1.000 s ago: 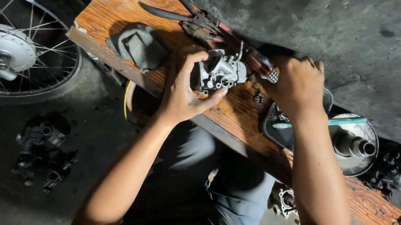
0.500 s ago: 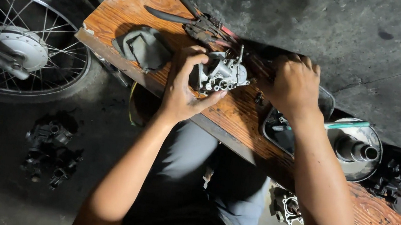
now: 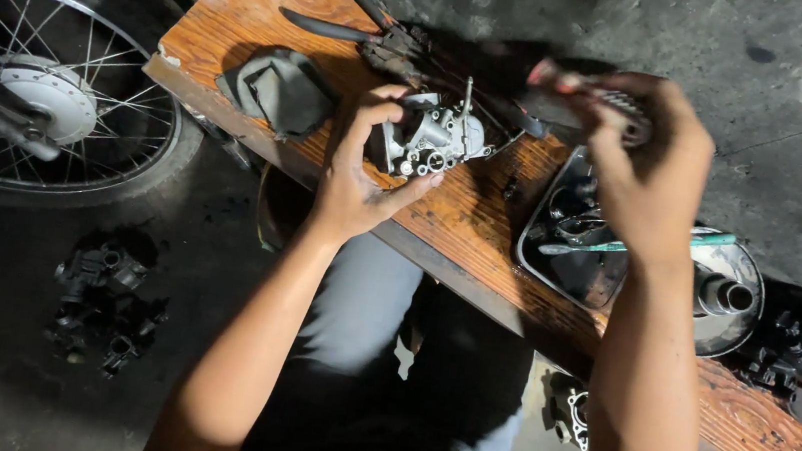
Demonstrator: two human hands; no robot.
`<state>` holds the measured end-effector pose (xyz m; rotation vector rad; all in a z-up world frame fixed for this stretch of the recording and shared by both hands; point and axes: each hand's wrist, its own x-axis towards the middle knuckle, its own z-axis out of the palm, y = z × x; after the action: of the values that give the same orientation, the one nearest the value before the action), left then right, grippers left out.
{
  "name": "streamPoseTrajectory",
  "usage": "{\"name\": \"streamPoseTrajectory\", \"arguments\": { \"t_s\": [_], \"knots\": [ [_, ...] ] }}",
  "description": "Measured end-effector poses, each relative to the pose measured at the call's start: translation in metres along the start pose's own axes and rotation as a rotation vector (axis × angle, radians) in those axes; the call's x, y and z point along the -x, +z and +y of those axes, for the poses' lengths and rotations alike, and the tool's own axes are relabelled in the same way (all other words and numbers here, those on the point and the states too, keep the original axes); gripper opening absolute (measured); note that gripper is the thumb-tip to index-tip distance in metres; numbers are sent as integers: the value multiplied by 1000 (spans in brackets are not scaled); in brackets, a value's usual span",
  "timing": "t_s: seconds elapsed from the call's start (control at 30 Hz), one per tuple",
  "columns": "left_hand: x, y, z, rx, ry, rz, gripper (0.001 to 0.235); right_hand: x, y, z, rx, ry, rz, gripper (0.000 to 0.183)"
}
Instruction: The person disassembles a carburetor on a wooden workbench, using a screwdriver to remove screws and a toothbrush to scrub the internal components. They wipe the parts with a cloth and place them into a metal tray.
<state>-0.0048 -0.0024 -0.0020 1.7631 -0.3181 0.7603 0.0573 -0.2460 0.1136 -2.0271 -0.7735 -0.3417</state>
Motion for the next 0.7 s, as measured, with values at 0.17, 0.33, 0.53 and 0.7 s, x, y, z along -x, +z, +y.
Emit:
{"name": "streamPoseTrajectory", "arguments": {
  "t_s": [0.17, 0.33, 0.53, 0.7],
  "knots": [
    [0, 1, 1, -20, 10, 7, 60, 22, -20, 26, -217, 120, 221, 24],
    [0, 2, -1, -83, 33, -14, 63, 37, -19, 48, -580, 79, 318, 37],
    [1, 6, -5, -127, 48, -15, 60, 44, -9, 46, -486, -39, 325, 42],
    [3, 7, -6, -149, 69, -13, 62, 48, 3, 35, -401, 6, 272, 39]
  ]
}}
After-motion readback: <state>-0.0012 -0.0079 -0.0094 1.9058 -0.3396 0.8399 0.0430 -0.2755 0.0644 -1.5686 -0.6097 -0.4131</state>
